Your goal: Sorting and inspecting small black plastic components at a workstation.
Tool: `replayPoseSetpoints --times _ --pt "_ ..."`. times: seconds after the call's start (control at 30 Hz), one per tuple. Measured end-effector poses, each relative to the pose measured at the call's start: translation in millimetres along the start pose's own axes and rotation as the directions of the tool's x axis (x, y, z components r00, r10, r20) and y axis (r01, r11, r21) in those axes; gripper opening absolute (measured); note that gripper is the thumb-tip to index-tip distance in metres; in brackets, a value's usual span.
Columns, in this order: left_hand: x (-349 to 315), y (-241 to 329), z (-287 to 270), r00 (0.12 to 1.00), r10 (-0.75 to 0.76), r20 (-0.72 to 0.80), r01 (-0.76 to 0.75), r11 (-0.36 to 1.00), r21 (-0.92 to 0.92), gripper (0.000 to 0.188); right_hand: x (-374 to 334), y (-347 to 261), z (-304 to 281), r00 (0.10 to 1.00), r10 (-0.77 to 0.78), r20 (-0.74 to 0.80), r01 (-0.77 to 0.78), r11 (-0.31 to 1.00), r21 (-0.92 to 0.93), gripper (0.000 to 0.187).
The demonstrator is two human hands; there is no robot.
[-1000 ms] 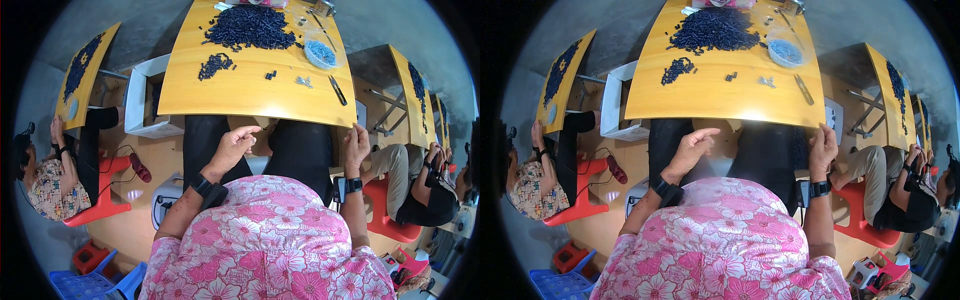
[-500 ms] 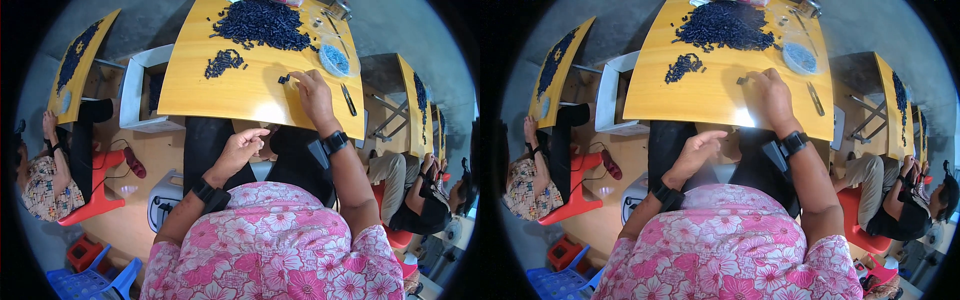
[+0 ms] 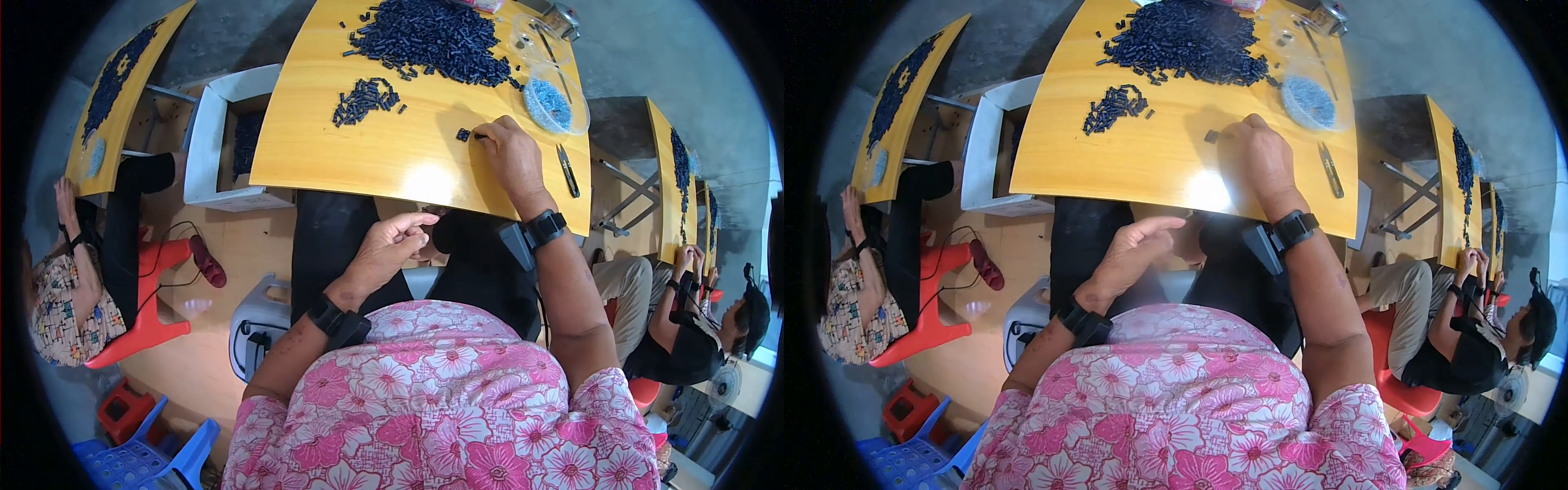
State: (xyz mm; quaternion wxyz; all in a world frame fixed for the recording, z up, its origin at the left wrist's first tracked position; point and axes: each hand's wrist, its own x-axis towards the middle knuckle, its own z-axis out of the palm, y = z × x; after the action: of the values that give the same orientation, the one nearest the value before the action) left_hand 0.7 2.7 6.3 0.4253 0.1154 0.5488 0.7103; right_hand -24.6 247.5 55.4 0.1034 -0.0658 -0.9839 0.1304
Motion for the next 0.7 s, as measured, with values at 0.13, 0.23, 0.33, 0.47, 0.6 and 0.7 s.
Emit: replayPoseSetpoints --times 0.13,0.23,0.33,0.47,0.6,0.7 --pt "1 -7 -2 0.999 0.031 0.026 -0.031 0.999 -0.006 0.030 -6 0 1 1.000 0.018 -0.004 -0.018 1.000 -0.009 0.012" --pt "1 -8 -2 1.000 0.013 0.023 -0.013 1.000 -0.008 0.031 -16 2 5 1.000 -0.004 -0.023 0.004 1.000 -0.001 0.009" --pt "2 -12 -2 0.998 0.059 0.019 -0.061 0.995 0.078 0.031 -26 2 4 0.996 -0.059 -0.062 0.062 0.997 0.038 0.009" --pt "2 -16 -3 0.999 0.050 0.021 -0.052 0.991 0.127 0.031 -37 0 -2 0.978 -0.147 -0.146 0.185 0.936 0.301 0.020" --pt "1 -11 2 1.000 0.028 0.010 -0.029 0.994 0.108 0.030 -56 6 0 0.995 -0.007 -0.102 0.065 0.814 0.577 0.021" --pt "1 -9 5 1.000 0.020 0.006 -0.020 0.994 0.107 0.030 -66 2 -2 0.985 0.125 0.118 -0.163 0.458 0.874 0.014"
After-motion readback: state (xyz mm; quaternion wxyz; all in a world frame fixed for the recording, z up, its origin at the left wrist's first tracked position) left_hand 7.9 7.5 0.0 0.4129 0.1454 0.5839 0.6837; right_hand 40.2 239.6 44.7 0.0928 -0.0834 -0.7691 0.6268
